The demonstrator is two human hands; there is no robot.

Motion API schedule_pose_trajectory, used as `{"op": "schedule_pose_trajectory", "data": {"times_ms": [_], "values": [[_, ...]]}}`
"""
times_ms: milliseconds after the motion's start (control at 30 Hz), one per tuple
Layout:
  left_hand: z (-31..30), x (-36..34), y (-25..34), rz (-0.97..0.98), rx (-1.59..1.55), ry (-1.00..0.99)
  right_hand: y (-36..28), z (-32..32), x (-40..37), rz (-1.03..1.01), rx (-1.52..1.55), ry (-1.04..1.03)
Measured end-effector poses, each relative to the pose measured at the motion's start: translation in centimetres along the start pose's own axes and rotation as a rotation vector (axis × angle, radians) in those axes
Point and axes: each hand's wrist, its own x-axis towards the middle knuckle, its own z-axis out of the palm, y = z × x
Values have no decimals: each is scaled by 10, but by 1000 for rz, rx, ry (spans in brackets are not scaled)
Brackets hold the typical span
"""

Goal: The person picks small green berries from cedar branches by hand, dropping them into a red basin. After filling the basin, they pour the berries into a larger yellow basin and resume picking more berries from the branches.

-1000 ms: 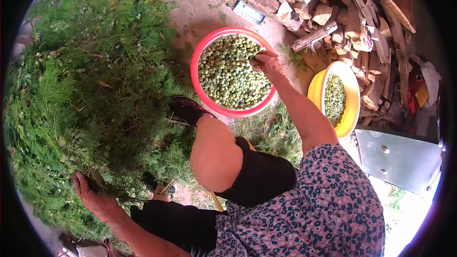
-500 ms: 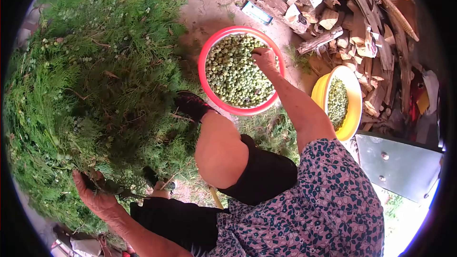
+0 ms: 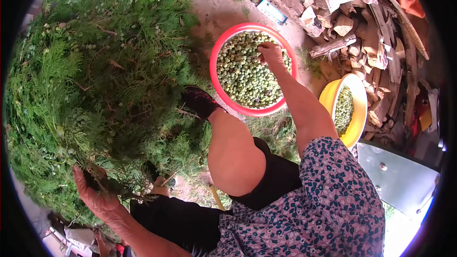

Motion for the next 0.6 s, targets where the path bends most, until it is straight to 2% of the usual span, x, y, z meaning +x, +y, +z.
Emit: {"op": "schedule_pose_trajectory", "data": {"times_ms": [33, 67, 133, 200, 267, 367, 433, 500, 533, 567, 600], "values": [[1, 0, -1, 11, 12, 23, -2, -3, -2, 45, 179, -2], [1, 0, -2, 11, 8, 17, -1, -7, -3, 53, 215, -17], [2, 0, -5, 104, 87, 4, 1, -14, -7, 21, 93, 20], [9, -4, -4, 105, 104, 18, 18, -21, -1, -23, -13, 46], [15, -11, -3, 102, 124, 34, 31, -22, 3, -376, -478, 340], [19, -17, -2, 140, 181, 33, 29, -27, -6, -299, -495, 344], [17, -19, -3, 179, 76, -73, 26, -27, -14, -337, -578, 329], [2, -10, -1, 146, 14, -140, 21, -26, -23, -450, -577, 288], [-3, -6, 0, 116, -48, -207, 25, -28, -20, -437, -540, 249], [-4, -6, 1, 113, -48, -208, 29, -31, -20, -559, -592, 182], [-3, -6, 2, 99, -67, -166, 31, -32, -17, -463, -547, 162]]}}
